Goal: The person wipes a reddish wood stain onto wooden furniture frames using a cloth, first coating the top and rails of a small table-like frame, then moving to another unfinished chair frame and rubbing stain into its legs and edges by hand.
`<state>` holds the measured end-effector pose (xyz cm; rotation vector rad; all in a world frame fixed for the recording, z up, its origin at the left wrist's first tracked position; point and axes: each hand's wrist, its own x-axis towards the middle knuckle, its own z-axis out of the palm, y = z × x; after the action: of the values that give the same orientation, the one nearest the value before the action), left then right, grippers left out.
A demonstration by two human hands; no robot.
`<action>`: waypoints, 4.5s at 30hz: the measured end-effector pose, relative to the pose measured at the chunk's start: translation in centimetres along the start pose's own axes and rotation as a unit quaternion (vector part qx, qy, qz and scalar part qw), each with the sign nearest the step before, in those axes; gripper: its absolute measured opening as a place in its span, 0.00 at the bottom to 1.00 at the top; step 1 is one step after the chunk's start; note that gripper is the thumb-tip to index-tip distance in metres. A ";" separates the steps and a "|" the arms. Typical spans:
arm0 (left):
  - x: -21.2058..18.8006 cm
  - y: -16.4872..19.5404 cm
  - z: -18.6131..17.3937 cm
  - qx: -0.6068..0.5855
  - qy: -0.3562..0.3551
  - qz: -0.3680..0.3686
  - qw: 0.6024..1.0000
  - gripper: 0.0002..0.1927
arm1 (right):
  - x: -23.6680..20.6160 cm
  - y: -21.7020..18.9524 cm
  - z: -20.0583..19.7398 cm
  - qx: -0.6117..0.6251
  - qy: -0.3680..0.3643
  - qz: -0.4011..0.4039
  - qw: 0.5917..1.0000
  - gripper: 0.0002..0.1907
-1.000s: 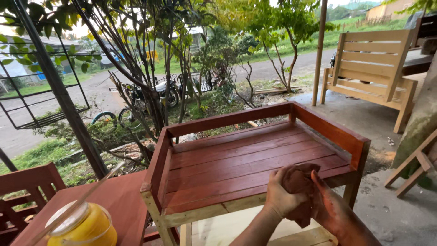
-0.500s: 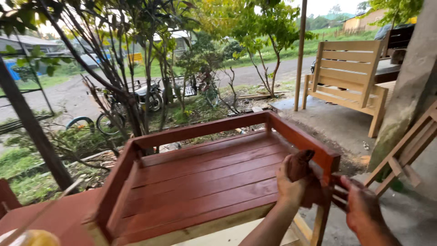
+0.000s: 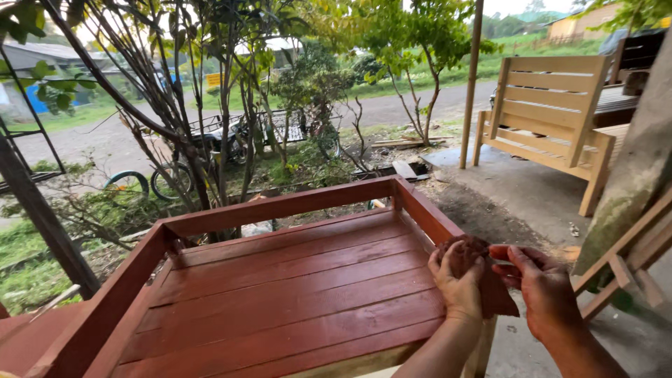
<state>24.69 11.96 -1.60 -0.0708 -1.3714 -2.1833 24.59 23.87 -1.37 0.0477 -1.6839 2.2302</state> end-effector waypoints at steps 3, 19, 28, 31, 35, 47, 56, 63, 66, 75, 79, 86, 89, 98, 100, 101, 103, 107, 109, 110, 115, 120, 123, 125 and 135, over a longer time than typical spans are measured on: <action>2.0 -0.9 -0.1 0.013 0.039 -0.015 0.999 0.23 | 0.9 0.0 1.4 0.013 -0.011 0.018 1.000 0.12; 20.4 -4.8 -0.3 -0.142 0.084 -0.017 0.986 0.23 | 9.7 -1.7 6.2 -0.149 -0.094 0.096 0.980 0.12; 28.2 -6.3 -0.9 0.084 0.176 -0.078 0.978 0.31 | 13.6 0.0 5.6 -0.144 -0.100 0.090 0.980 0.11; 29.1 -6.5 -0.8 0.085 0.181 -0.133 0.971 0.36 | 14.3 0.6 5.3 -0.150 -0.079 0.122 0.978 0.11; 28.8 -6.2 -0.9 0.183 0.135 -0.123 0.966 0.33 | 14.4 0.9 5.1 -0.129 -0.087 0.112 0.981 0.13; 25.0 -2.1 -1.1 0.302 -0.150 0.108 0.935 0.28 | 12.4 -2.0 4.1 -0.136 -0.063 0.066 0.987 0.14; 18.3 1.2 -2.6 0.024 0.010 0.040 0.999 0.28 | 5.9 -5.5 4.7 -0.076 -0.099 0.057 0.991 0.24; 9.8 5.0 -8.0 -0.126 0.037 -0.030 0.991 0.27 | -1.6 -6.3 8.2 0.009 -0.210 0.044 0.977 0.39; 6.5 6.9 -11.1 -0.140 0.050 -0.033 0.988 0.27 | -4.7 -6.1 10.9 -0.002 -0.247 0.039 0.968 0.42; 1.9 14.0 -22.2 -0.117 0.065 0.017 0.991 0.21 | -12.5 -5.3 20.4 0.020 -0.359 0.031 0.933 0.44; 0.9 16.7 -27.1 -0.077 0.087 0.056 0.992 0.19 | -15.6 -4.7 24.2 0.048 -0.371 0.033 0.927 0.43; -1.4 21.4 -36.1 -0.033 0.090 0.129 0.987 0.23 | -22.7 -3.1 32.2 0.063 -0.385 0.075 0.918 0.44; -3.1 23.3 -40.2 0.014 0.087 0.166 0.982 0.22 | -25.5 -1.9 35.1 0.081 -0.403 0.092 0.907 0.43; -10.5 27.4 -46.6 0.160 0.109 0.199 0.961 0.26 | -31.9 1.1 40.2 0.088 -0.443 0.123 0.883 0.43; -11.2 27.9 -47.2 0.074 0.103 0.143 0.982 0.26 | -32.2 1.2 40.4 0.068 -0.444 0.145 0.882 0.43; -11.2 28.0 -47.5 0.134 0.123 0.198 0.963 0.27 | -32.2 1.3 40.4 0.067 -0.447 0.148 0.880 0.43; -10.7 28.1 -48.1 0.252 0.165 0.299 0.905 0.29 | -32.0 1.4 40.3 0.062 -0.454 0.156 0.875 0.43; -7.7 27.9 -49.0 0.274 0.264 0.320 0.868 0.28 | -30.9 2.2 40.1 0.058 -0.471 0.156 0.866 0.44; -5.4 27.7 -49.4 0.308 0.300 0.330 0.840 0.26 | -30.2 2.6 39.9 0.061 -0.481 0.167 0.859 0.44; -4.3 27.6 -49.6 0.333 0.310 0.331 0.826 0.26 | -29.9 2.8 39.7 0.057 -0.478 0.173 0.860 0.44; -2.4 25.8 -51.2 0.437 0.324 0.348 0.763 0.25 | -28.2 3.3 39.0 0.033 -0.468 0.195 0.861 0.44; -4.6 22.3 -52.8 0.419 0.348 0.319 0.776 0.25 | -27.6 3.9 38.8 0.037 -0.459 0.207 0.863 0.43; -6.5 21.3 -53.4 0.425 0.376 0.247 0.785 0.26 | -27.6 4.1 38.7 0.034 -0.467 0.206 0.859 0.43; -6.8 21.3 -53.6 0.415 0.384 0.230 0.792 0.26 | -27.8 4.3 39.0 0.039 -0.473 0.204 0.856 0.43; -0.7 25.6 -51.9 0.386 0.343 0.339 0.786 0.27 | -30.0 3.8 41.1 0.045 -0.475 0.209 0.853 0.42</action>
<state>50.07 -39.92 -5.66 0.4312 -1.3729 -0.8019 44.35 -23.16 0.26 1.0669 -2.1896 2.8526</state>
